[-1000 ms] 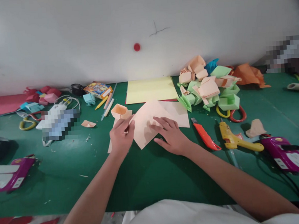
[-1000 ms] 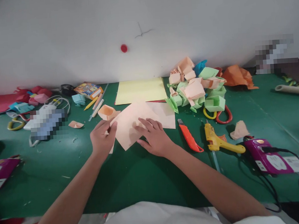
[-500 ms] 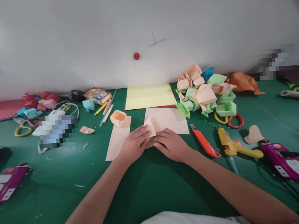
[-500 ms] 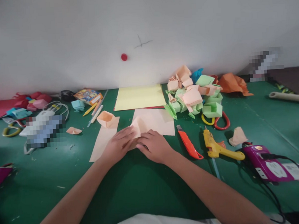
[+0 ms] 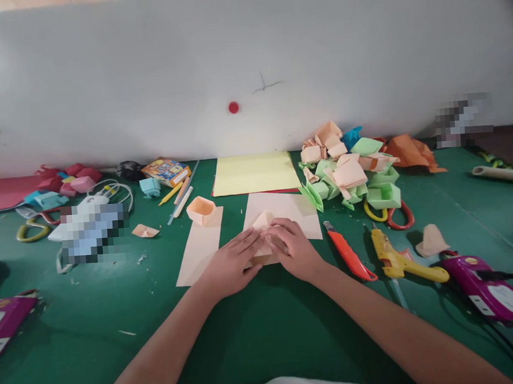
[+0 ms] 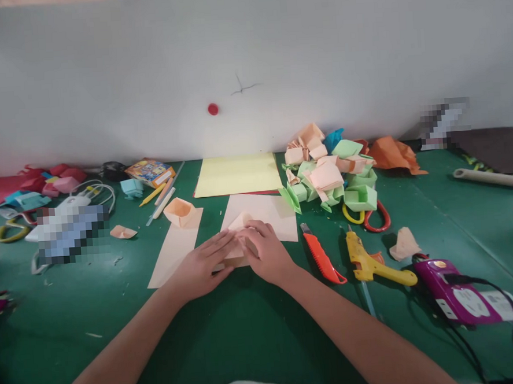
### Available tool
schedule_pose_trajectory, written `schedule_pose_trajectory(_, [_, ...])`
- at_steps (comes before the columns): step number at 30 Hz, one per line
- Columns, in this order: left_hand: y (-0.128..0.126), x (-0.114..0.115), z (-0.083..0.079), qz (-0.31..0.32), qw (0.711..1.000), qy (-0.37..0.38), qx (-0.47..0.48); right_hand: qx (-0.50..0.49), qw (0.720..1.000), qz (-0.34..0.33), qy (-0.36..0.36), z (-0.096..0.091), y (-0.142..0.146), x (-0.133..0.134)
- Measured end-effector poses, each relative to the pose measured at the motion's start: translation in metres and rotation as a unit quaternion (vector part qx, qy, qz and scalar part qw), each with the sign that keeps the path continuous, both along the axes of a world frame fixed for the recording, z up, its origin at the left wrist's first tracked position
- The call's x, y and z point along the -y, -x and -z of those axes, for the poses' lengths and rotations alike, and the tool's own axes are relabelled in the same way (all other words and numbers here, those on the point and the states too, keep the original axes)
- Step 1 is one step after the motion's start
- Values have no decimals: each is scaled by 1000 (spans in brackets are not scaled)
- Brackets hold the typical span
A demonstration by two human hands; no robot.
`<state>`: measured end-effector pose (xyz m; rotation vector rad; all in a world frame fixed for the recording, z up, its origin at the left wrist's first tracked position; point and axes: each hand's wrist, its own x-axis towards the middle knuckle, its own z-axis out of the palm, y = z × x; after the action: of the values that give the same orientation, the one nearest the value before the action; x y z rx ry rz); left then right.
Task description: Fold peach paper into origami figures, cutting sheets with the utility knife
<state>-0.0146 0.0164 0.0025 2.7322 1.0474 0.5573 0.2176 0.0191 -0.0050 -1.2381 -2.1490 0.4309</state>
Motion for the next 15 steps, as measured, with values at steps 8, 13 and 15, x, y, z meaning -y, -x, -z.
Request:
schedule_pose_trajectory(8, [-3,3,-7,21,1000,13,-9,116,993,-14,-22,3,6,2])
schedule_pose_trajectory(13, [-7,8,-10,31,999,23,-2,124,992,-21,-5,7,6,0])
schedule_pose_trajectory(15, [-7,10,-13,20,999,41,17,125,992,-19,5,7,6,0])
